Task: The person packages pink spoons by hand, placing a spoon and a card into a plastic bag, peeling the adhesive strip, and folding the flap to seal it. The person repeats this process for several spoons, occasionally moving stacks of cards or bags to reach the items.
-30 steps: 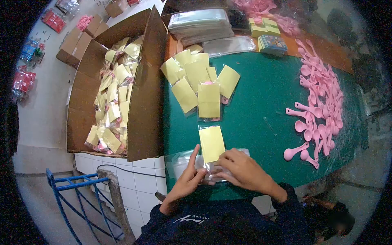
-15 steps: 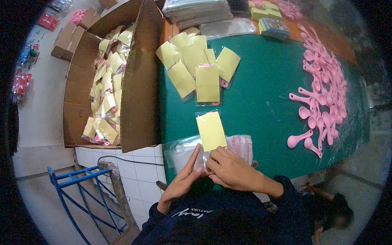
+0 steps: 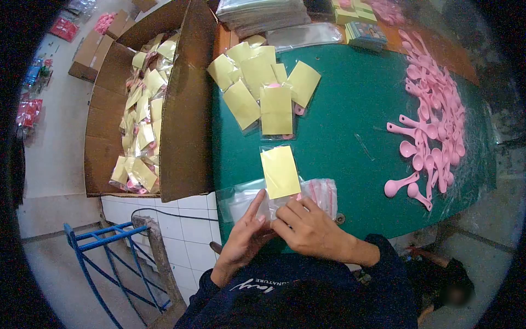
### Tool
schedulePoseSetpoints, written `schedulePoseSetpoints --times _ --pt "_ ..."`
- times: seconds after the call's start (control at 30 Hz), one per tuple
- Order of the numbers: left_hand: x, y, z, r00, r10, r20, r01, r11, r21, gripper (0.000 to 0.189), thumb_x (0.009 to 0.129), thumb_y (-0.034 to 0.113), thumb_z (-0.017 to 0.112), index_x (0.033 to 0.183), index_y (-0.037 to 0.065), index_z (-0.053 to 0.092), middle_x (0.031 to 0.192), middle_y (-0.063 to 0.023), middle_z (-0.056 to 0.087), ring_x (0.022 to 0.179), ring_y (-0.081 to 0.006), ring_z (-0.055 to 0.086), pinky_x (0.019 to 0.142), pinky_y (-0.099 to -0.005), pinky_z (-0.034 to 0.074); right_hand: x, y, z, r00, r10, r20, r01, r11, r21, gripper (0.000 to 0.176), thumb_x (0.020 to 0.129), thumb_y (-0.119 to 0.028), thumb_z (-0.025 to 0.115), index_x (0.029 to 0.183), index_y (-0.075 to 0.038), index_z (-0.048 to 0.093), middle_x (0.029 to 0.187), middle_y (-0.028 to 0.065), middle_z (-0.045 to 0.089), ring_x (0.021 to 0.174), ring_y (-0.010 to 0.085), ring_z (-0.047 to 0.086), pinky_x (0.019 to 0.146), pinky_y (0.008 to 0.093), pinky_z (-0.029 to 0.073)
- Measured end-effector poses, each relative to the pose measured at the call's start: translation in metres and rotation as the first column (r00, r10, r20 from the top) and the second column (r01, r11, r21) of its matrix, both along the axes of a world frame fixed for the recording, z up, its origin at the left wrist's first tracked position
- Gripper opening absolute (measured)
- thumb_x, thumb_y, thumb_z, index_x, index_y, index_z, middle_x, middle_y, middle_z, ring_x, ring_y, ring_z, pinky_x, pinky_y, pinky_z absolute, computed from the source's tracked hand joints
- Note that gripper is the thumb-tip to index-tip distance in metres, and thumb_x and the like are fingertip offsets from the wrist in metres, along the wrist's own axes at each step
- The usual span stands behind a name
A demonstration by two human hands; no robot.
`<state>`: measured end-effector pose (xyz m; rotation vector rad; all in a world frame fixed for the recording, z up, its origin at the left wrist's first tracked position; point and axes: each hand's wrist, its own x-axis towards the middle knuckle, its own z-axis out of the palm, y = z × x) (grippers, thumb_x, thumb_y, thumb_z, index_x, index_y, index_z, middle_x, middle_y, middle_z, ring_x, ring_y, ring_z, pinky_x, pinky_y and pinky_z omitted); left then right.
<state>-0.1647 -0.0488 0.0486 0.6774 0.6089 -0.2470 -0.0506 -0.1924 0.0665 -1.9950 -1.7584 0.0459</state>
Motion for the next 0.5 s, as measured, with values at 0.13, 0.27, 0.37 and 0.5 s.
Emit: schedulePoseSetpoints --times 0.13,0.27,0.37,0.5 --pt "0.006 -0.003 -0.005 0.988 -0.117 0.102 0.062 0.899 0.434 0.071 0.089 0.003 0.05 0.145 0.01 0.007 0.142 -0.0159 0.027 0.099 -0.0121 0.055 0.083 -0.0297 0.047 0.0 -0.001 -0.01 0.998 0.031 -0.054 -0.03 0.999 0.015 0.021 0.067 -0.013 0.068 0.083 -0.004 0.056 0.082 0.0073 0.049 0.08 0.0246 0.05 0.069 0.0357 0.04" --pt "0.014 -0.007 -0.004 0.979 -0.096 0.181 -0.018 0.841 0.541 0.07 0.088 -0.003 0.048 0.145 0.009 0.009 0.145 -0.0166 0.021 0.1 -0.013 0.056 0.08 -0.0261 0.05 0.012 -0.004 -0.003 0.96 0.124 -0.249 -0.131 0.991 -0.01 0.016 0.072 -0.015 0.065 0.081 -0.005 0.055 0.08 0.0079 0.049 0.081 0.024 0.051 0.074 0.0365 0.04" --pt "0.016 -0.002 -0.002 0.983 -0.04 0.182 -0.05 0.884 0.464 0.066 0.089 -0.002 0.046 0.144 0.008 0.012 0.137 -0.0191 0.035 0.1 -0.0183 0.059 0.081 -0.0281 0.051 0.039 -0.016 0.009 0.78 0.264 -0.568 -0.3 0.953 0.031 0.018 0.077 -0.018 0.066 0.079 -0.005 0.055 0.08 0.0079 0.049 0.082 0.0239 0.051 0.075 0.0376 0.04" --pt "0.008 0.016 -0.012 0.955 -0.211 0.208 0.12 0.917 0.38 0.04 0.094 0.003 0.04 0.134 0.002 0.034 0.115 -0.0179 0.056 0.1 -0.0231 0.06 0.088 -0.0314 0.048 0.152 -0.084 0.008 0.618 0.314 -0.721 -0.226 0.949 0.219 0.026 0.075 -0.022 0.072 0.081 -0.004 0.055 0.08 0.0037 0.053 0.075 0.0181 0.051 0.068 0.0333 0.041"
